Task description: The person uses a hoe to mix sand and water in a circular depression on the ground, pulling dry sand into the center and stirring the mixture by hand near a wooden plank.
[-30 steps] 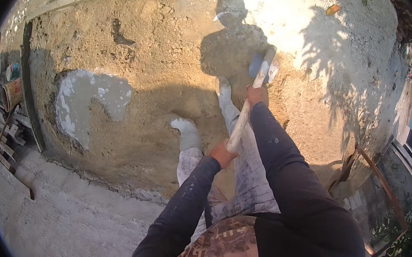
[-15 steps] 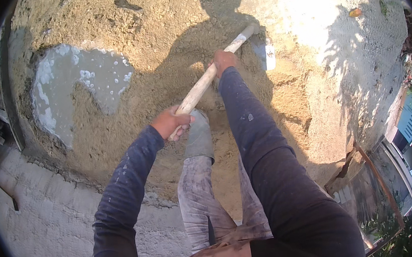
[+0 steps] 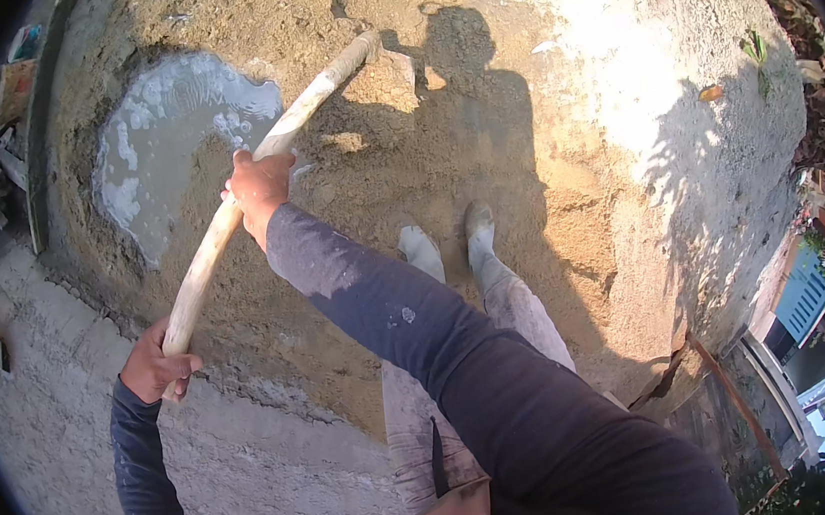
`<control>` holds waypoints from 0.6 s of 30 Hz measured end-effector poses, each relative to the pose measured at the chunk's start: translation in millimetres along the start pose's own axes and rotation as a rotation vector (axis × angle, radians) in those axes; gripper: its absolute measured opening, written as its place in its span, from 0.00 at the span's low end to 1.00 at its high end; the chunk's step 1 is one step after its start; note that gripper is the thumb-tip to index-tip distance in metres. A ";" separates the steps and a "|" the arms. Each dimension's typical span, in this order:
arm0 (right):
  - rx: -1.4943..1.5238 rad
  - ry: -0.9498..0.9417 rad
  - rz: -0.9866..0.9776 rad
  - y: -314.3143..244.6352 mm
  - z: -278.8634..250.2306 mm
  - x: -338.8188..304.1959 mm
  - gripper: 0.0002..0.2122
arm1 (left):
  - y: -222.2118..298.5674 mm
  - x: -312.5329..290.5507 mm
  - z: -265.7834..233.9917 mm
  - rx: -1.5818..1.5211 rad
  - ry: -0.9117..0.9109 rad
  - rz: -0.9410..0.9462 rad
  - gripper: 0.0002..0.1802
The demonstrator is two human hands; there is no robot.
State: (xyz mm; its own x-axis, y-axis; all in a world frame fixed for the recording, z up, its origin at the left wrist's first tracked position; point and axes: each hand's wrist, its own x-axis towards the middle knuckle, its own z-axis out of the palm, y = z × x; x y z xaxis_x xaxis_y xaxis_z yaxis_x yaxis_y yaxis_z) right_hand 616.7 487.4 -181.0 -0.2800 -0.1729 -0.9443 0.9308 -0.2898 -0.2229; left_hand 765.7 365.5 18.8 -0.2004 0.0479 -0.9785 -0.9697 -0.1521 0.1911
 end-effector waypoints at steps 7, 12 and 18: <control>0.224 -0.032 -0.208 9.2 -139.2 -54.2 0.09 | -94.6 68.1 46.1 0.495 -0.149 0.010 0.27; -0.205 0.400 -0.202 -76.7 -336.7 37.5 0.05 | -138.6 199.9 272.4 0.025 -0.463 0.112 0.30; -0.534 0.568 -0.084 -120.1 -427.2 123.4 0.05 | -97.0 274.3 347.3 -0.110 -0.436 0.077 0.24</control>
State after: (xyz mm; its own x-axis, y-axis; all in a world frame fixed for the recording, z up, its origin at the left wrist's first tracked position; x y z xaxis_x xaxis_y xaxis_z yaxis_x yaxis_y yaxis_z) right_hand 570.8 903.0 -374.2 -0.3252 0.3791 -0.8663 0.9393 0.2359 -0.2493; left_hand 756.3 736.3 -241.4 -0.3341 0.4399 -0.8336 -0.9338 -0.2744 0.2295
